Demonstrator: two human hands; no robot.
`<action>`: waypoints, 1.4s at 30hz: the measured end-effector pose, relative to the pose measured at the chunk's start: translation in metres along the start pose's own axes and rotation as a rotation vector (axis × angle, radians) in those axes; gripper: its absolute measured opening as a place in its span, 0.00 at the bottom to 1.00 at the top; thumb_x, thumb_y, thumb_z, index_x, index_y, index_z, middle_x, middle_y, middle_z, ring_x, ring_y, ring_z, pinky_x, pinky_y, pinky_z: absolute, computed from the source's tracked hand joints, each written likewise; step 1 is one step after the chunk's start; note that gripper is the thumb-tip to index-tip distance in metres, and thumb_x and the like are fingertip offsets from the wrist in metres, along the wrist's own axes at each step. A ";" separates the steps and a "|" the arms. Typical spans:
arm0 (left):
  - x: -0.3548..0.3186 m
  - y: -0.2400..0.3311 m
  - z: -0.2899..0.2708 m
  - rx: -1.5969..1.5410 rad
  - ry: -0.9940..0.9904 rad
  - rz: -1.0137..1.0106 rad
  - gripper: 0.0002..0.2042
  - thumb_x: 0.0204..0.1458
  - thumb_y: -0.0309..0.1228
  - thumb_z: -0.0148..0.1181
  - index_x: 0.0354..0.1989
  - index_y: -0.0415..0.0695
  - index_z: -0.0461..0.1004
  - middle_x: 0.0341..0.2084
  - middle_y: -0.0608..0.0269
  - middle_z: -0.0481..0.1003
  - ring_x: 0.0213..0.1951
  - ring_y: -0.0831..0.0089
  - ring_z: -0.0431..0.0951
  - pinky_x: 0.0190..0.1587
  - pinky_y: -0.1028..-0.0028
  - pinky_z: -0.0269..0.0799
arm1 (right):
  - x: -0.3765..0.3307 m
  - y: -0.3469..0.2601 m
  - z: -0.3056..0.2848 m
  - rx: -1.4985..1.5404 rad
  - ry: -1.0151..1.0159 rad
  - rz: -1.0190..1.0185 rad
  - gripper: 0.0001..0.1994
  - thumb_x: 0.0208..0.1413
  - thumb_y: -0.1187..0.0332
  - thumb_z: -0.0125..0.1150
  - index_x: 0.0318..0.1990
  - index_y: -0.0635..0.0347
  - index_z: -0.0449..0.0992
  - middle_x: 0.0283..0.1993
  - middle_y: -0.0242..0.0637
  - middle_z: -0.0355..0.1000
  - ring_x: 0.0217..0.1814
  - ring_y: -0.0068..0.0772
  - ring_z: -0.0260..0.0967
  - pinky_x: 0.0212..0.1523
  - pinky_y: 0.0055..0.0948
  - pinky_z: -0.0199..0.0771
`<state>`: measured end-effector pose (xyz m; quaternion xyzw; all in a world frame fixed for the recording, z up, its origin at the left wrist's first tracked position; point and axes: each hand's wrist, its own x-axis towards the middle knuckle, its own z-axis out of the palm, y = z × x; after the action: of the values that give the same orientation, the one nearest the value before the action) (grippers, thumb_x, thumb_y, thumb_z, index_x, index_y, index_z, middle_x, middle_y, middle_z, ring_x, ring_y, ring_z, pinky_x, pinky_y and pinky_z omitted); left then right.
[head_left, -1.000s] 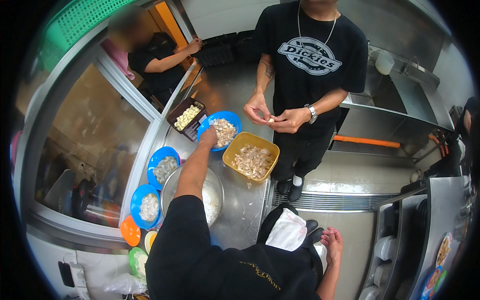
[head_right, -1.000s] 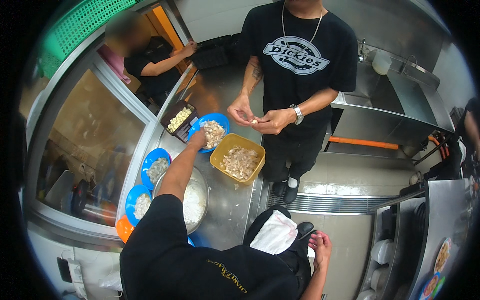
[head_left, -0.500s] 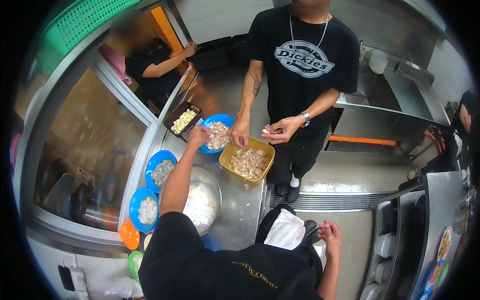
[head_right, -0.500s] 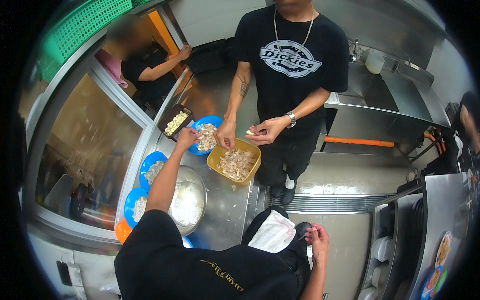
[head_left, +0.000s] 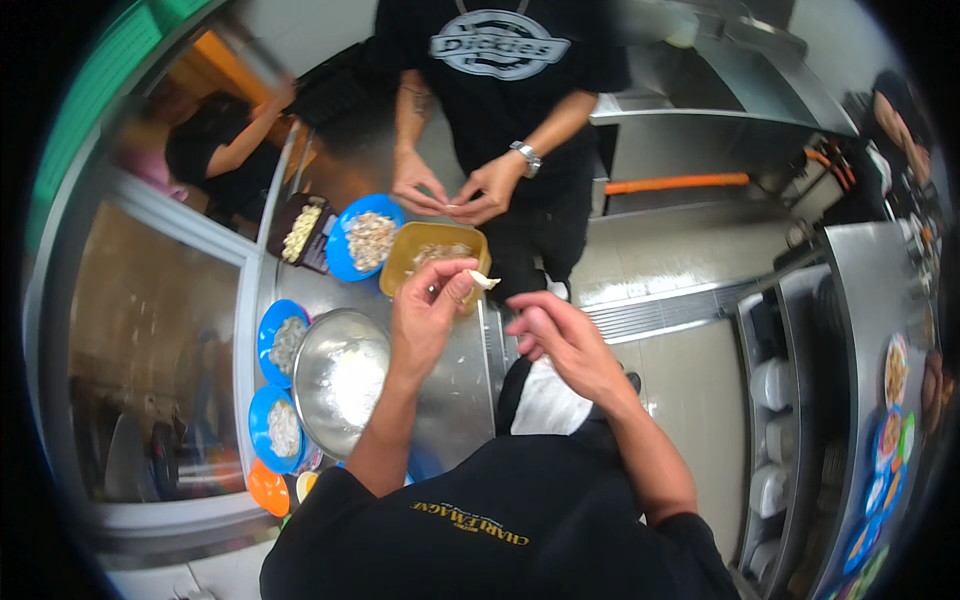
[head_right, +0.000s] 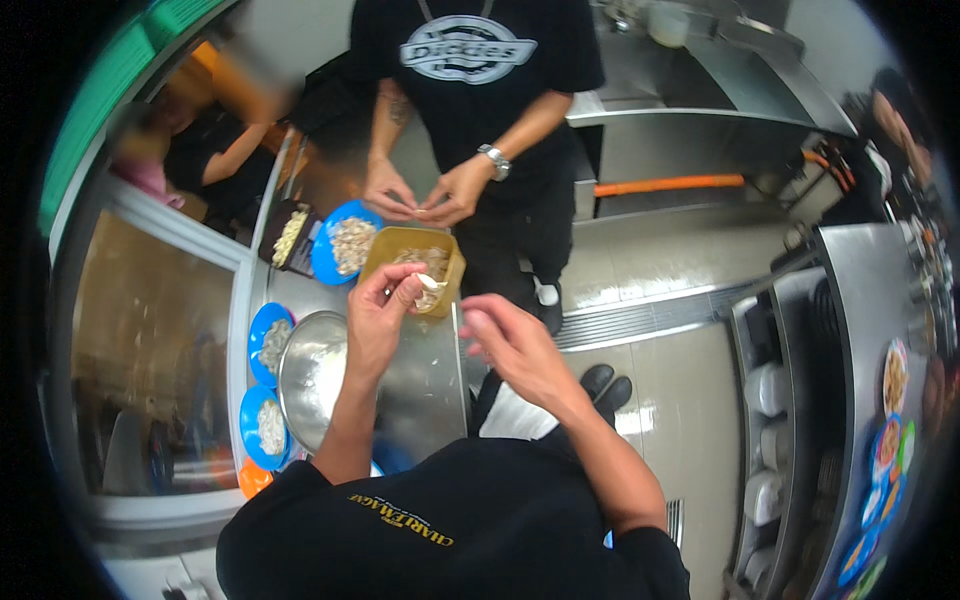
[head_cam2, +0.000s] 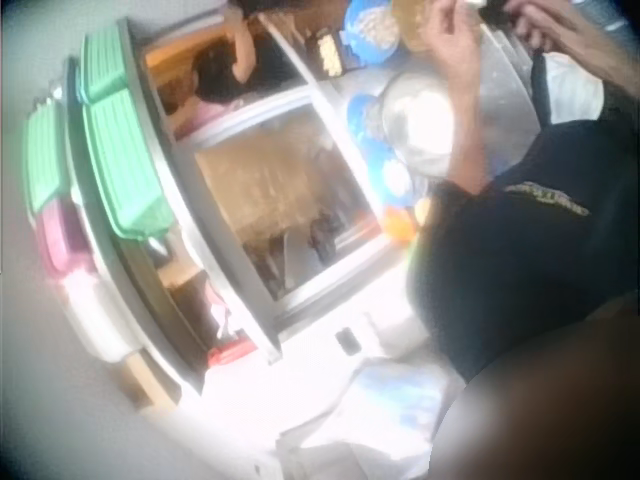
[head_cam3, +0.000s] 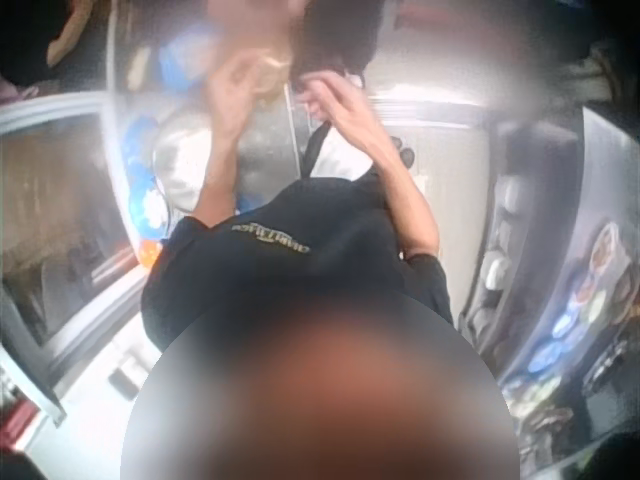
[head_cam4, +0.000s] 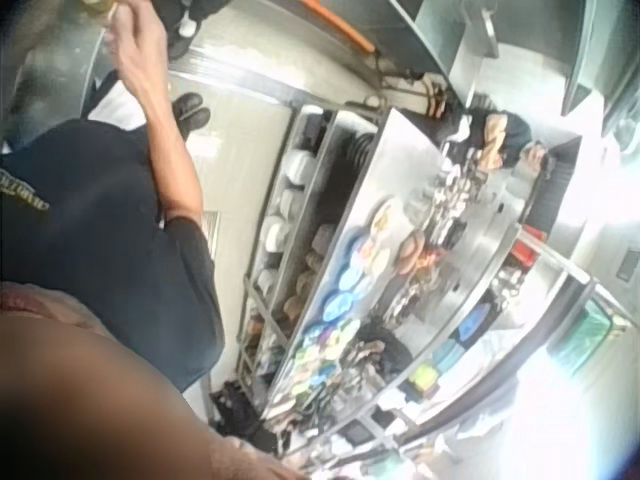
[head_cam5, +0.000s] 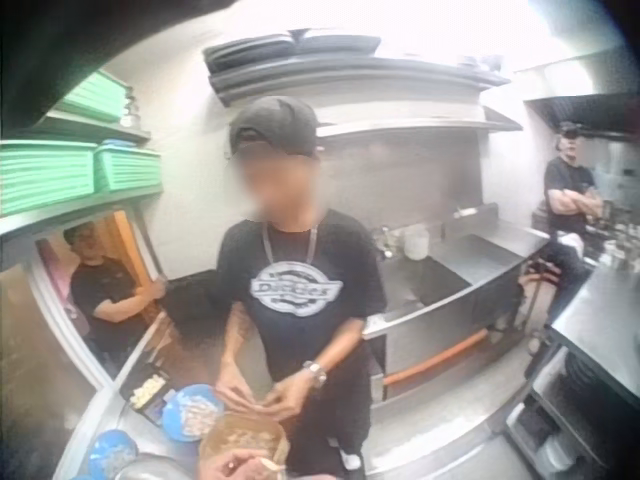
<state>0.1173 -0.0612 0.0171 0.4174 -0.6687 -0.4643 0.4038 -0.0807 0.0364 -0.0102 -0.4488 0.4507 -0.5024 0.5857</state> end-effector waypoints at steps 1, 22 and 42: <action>-0.007 0.001 0.015 -0.032 0.013 0.021 0.09 0.65 0.28 0.63 0.49 0.38 0.82 0.39 0.66 0.78 0.37 0.82 0.76 0.38 0.80 0.71 | 0.006 -0.003 0.007 0.050 0.015 -0.033 0.17 0.74 0.57 0.51 0.55 0.62 0.75 0.41 0.35 0.79 0.35 0.22 0.75 0.37 0.26 0.75; 0.031 -0.089 0.007 0.081 0.143 -0.063 0.12 0.67 0.34 0.59 0.47 0.37 0.82 0.37 0.67 0.80 0.33 0.78 0.77 0.41 0.75 0.75 | 0.020 0.049 -0.020 0.360 -0.134 -0.147 0.18 0.77 0.54 0.42 0.45 0.59 0.73 0.28 0.24 0.64 0.24 0.15 0.60 0.25 0.18 0.63; 0.015 -0.104 0.072 0.096 -0.201 0.023 0.17 0.63 0.34 0.66 0.51 0.31 0.77 0.43 0.50 0.79 0.42 0.64 0.79 0.46 0.69 0.80 | 0.008 0.084 -0.031 0.044 0.254 -0.285 0.11 0.68 0.65 0.56 0.45 0.66 0.76 0.31 0.36 0.77 0.28 0.26 0.75 0.30 0.29 0.75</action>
<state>0.0650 -0.0778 -0.0977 0.3797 -0.7322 -0.4666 0.3195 -0.0943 0.0338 -0.0992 -0.4282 0.4418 -0.6426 0.4567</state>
